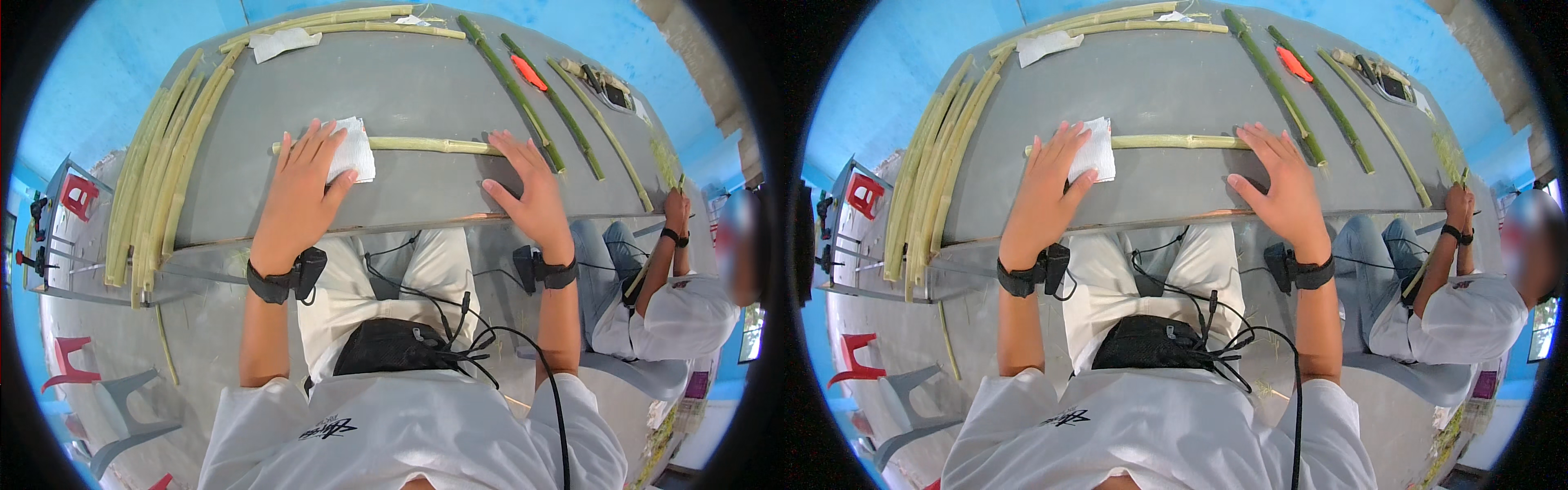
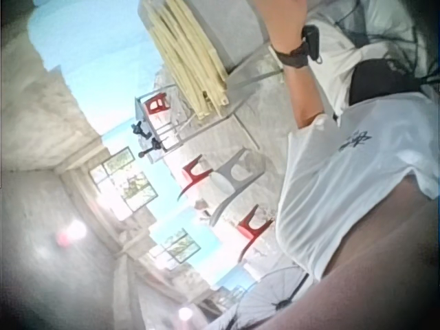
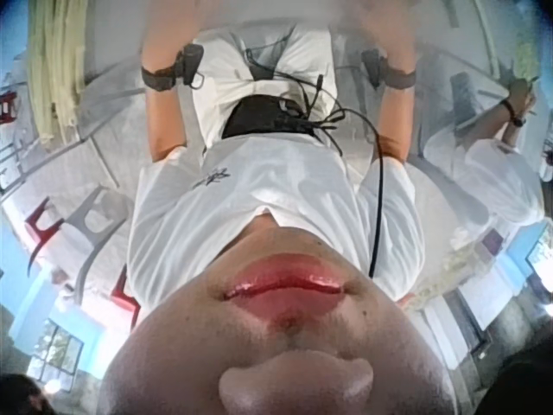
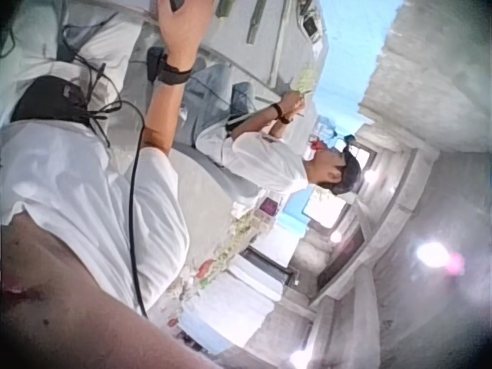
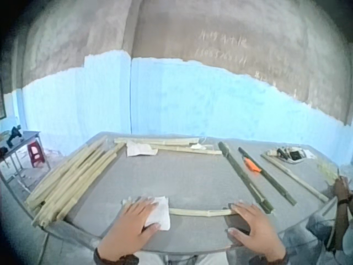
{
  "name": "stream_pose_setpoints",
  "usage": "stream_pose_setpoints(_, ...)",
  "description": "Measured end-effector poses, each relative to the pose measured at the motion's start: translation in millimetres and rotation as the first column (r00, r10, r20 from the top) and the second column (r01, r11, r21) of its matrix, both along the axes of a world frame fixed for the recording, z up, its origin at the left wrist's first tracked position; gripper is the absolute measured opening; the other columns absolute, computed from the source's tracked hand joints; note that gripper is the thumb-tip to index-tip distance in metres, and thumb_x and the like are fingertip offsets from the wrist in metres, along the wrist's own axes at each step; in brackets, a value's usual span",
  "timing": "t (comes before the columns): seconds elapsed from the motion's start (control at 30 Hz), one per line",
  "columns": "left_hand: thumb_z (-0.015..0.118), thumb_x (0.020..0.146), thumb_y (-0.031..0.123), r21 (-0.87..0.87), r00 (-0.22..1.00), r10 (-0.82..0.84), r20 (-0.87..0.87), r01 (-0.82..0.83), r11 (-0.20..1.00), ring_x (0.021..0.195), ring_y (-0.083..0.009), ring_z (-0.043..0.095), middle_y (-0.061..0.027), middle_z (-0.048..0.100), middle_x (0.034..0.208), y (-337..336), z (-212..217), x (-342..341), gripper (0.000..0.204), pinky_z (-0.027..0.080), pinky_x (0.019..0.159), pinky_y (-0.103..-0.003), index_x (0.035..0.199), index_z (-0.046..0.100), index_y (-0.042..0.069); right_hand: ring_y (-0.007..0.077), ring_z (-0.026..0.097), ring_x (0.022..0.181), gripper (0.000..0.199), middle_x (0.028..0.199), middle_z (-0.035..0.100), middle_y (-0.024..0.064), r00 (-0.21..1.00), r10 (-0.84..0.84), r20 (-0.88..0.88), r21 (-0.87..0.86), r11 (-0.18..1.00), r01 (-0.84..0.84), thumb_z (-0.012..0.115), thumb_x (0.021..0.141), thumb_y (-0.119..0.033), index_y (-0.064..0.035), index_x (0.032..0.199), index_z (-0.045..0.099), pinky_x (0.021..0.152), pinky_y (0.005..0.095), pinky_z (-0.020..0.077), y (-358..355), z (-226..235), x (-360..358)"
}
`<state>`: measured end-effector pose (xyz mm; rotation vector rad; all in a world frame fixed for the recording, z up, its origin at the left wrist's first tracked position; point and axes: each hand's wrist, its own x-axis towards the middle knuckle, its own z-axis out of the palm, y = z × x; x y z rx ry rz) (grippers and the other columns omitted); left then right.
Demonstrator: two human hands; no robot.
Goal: Manually sanding the surface of bamboo sticks using a piece of abrasive paper.
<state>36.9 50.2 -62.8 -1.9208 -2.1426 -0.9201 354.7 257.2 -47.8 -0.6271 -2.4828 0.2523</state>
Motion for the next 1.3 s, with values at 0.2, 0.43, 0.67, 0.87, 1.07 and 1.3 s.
stream_pose_setpoints(0.2,0.059,0.115,0.022,0.000,0.999,-0.005,0.037,0.005,1.000,0.161,-0.0376,0.047,-0.0152,0.058,0.168,-2.3,-1.2,-2.2,0.045,0.022,0.137,-0.060,0.158,0.060,0.010,0.0397,0.062,0.147,0.059,0.152,0.071,0.0171,1.000,-0.014,-0.026,0.028,0.999,0.014,0.080,0.098,-0.027,-0.0063,0.152,0.067,0.134,0.0569,0.0366,-2.7,0.8,-0.4)
stream_pose_setpoints(0.43,0.064,0.112,0.023,0.043,1.000,0.018,0.006,-0.018,0.999,0.152,-0.0356,0.056,-0.0123,0.065,0.161,-3.9,0.6,-0.3,0.043,0.029,0.135,-0.059,0.153,0.064,0.011,0.0404,0.070,0.127,0.049,0.138,0.076,0.0164,0.997,-0.042,-0.064,0.033,0.998,0.044,0.080,0.098,-0.024,-0.0066,0.143,0.073,0.118,0.0500,0.0507,-3.0,-1.0,-0.8)
stream_pose_setpoints(0.67,0.067,0.108,0.023,0.116,1.000,-0.016,-0.010,0.018,0.993,0.142,-0.0385,0.061,-0.0144,0.068,0.154,-4.0,-2.9,-4.2,0.042,0.037,0.129,-0.059,0.148,0.067,0.008,0.0389,0.070,0.122,0.045,0.130,0.077,0.0156,0.993,-0.057,-0.102,-0.004,0.998,0.057,0.080,0.098,-0.024,-0.0072,0.139,0.075,0.107,0.0460,0.0549,-3.5,0.2,-2.6)
stream_pose_setpoints(0.87,0.069,0.107,0.025,0.122,0.997,0.026,0.079,-0.035,0.992,0.143,-0.0405,0.060,-0.0160,0.068,0.152,1.2,4.2,-0.5,0.045,0.038,0.127,-0.055,0.149,0.066,0.007,0.0381,0.070,0.125,0.044,0.131,0.078,0.0141,0.994,-0.078,-0.073,0.060,0.995,0.082,0.080,0.099,-0.026,-0.0083,0.138,0.076,0.119,0.0507,0.0471,1.7,-5.7,-0.5)
stream_pose_setpoints(1.07,0.076,0.098,0.017,0.410,0.970,-0.232,-0.067,0.239,0.880,0.120,-0.0383,0.068,-0.0148,0.075,0.126,-42.9,25.4,33.5,0.033,0.051,0.106,-0.049,0.129,0.075,0.004,0.0374,0.070,0.127,0.045,0.130,0.079,0.0145,0.997,-0.052,-0.063,0.183,0.981,0.063,0.080,0.099,-0.031,-0.0083,0.137,0.077,0.124,0.0538,0.0421,14.3,-13.5,3.0)
stream_pose_setpoints(1.3,0.076,0.102,0.022,-0.354,0.894,-0.196,0.403,0.350,0.867,0.120,-0.0383,0.068,-0.0150,0.071,0.131,-133.3,-73.2,71.2,0.034,0.054,0.105,-0.043,0.130,0.071,0.003,0.0389,0.069,0.129,0.038,0.135,0.076,0.0205,0.996,-0.077,-0.054,0.034,0.996,0.079,0.079,0.103,-0.023,-0.0046,0.136,0.077,0.114,0.0472,0.0507,8.0,-12.7,3.5)
